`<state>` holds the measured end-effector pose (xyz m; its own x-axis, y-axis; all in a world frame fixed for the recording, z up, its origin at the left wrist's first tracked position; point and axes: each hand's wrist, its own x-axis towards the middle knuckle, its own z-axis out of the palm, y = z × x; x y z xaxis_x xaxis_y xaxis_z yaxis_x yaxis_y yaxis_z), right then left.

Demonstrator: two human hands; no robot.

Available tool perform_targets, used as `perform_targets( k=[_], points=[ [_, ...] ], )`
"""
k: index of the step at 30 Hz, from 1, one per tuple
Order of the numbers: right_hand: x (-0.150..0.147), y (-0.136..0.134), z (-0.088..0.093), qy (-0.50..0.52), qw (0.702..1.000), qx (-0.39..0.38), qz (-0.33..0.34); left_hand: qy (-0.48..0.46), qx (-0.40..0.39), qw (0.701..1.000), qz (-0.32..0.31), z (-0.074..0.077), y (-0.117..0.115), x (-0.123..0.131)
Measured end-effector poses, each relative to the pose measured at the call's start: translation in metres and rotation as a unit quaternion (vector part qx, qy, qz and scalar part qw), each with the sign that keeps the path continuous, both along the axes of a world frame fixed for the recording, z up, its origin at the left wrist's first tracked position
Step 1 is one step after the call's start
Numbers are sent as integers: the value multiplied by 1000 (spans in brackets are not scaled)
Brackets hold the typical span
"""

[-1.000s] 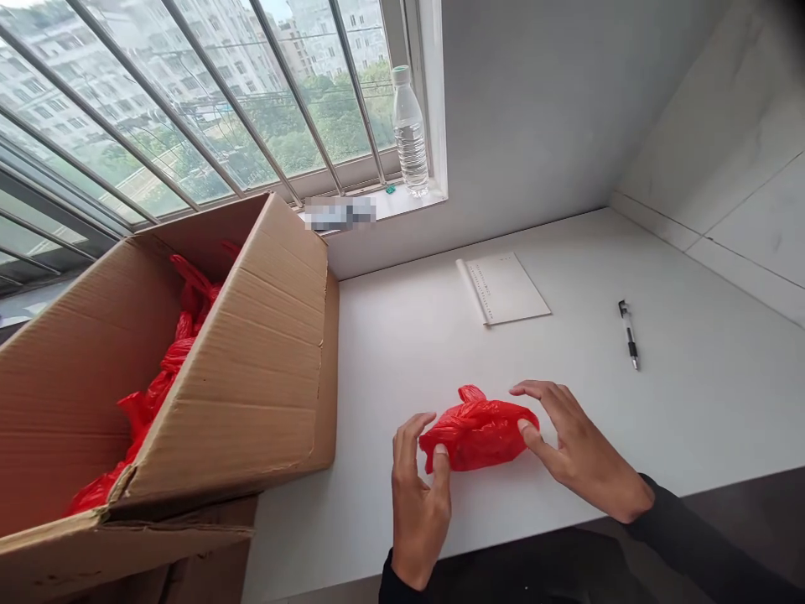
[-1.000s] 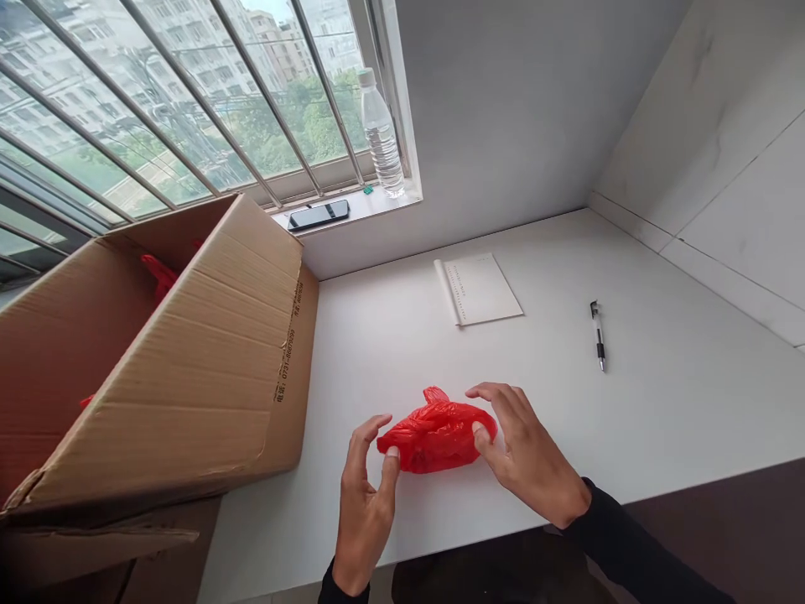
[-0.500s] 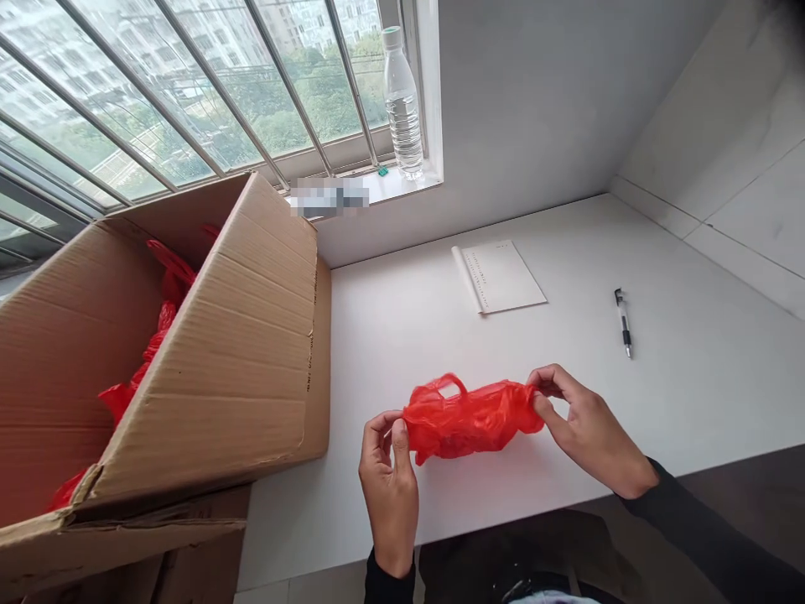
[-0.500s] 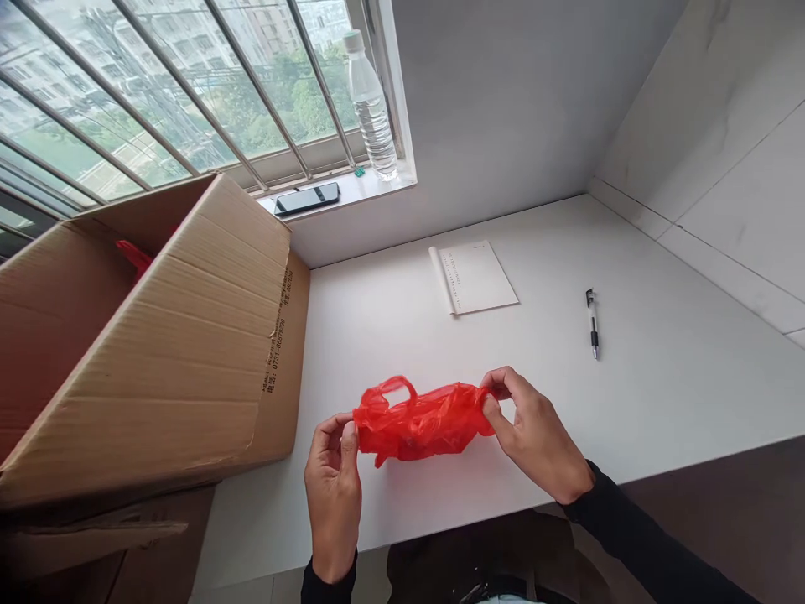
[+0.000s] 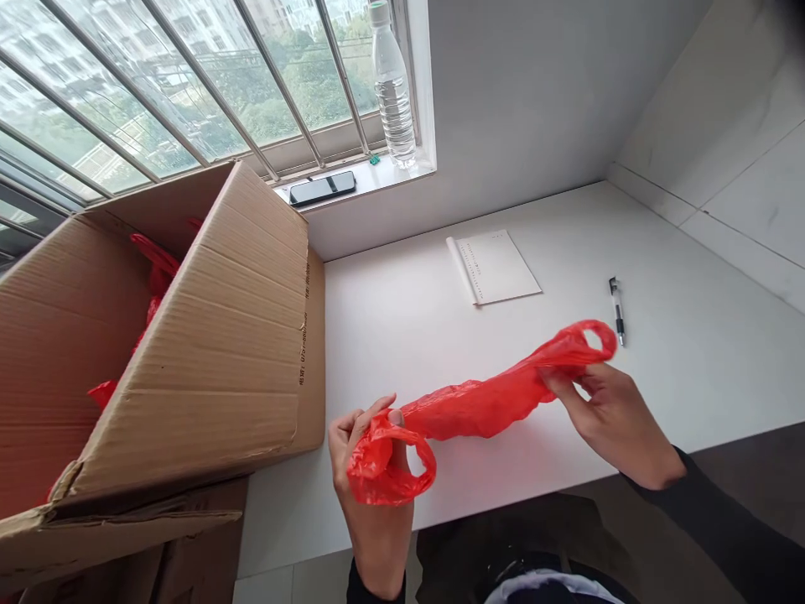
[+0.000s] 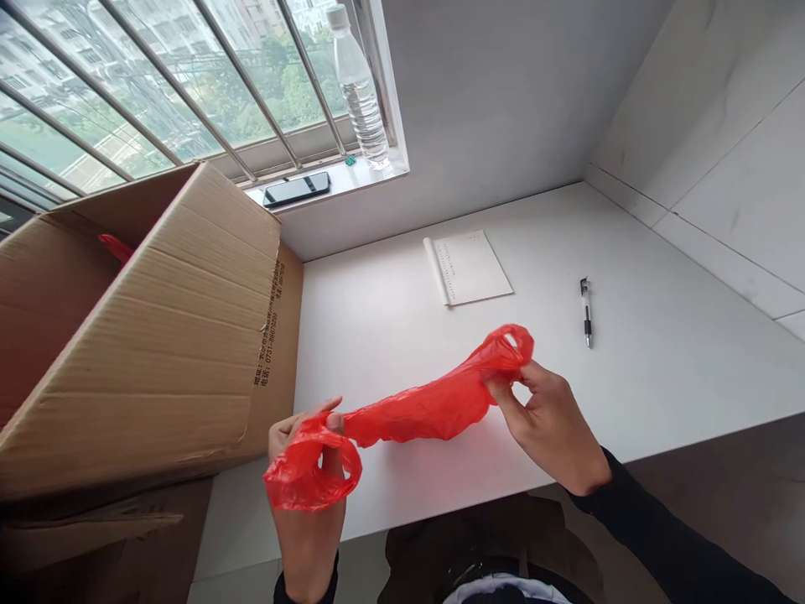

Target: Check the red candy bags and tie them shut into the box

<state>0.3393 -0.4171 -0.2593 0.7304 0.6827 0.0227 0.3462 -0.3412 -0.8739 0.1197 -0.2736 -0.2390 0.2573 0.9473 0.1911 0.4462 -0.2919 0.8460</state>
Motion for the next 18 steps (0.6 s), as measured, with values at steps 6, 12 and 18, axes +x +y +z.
perform_targets(
  k=[6, 12, 18],
  points=[
    [-11, -22, 24, -51, 998, -2, 37, 30, 18, 999, -16, 16, -14, -8],
    [-42, -19, 68, -247, 940, 182, 149, -16, -64, 998, -11, 26, -28, -2],
    [-43, 14, 46, -305, 892, -45, 331, -65, -52, 995, -62, 19, -29, -10]
  ],
)
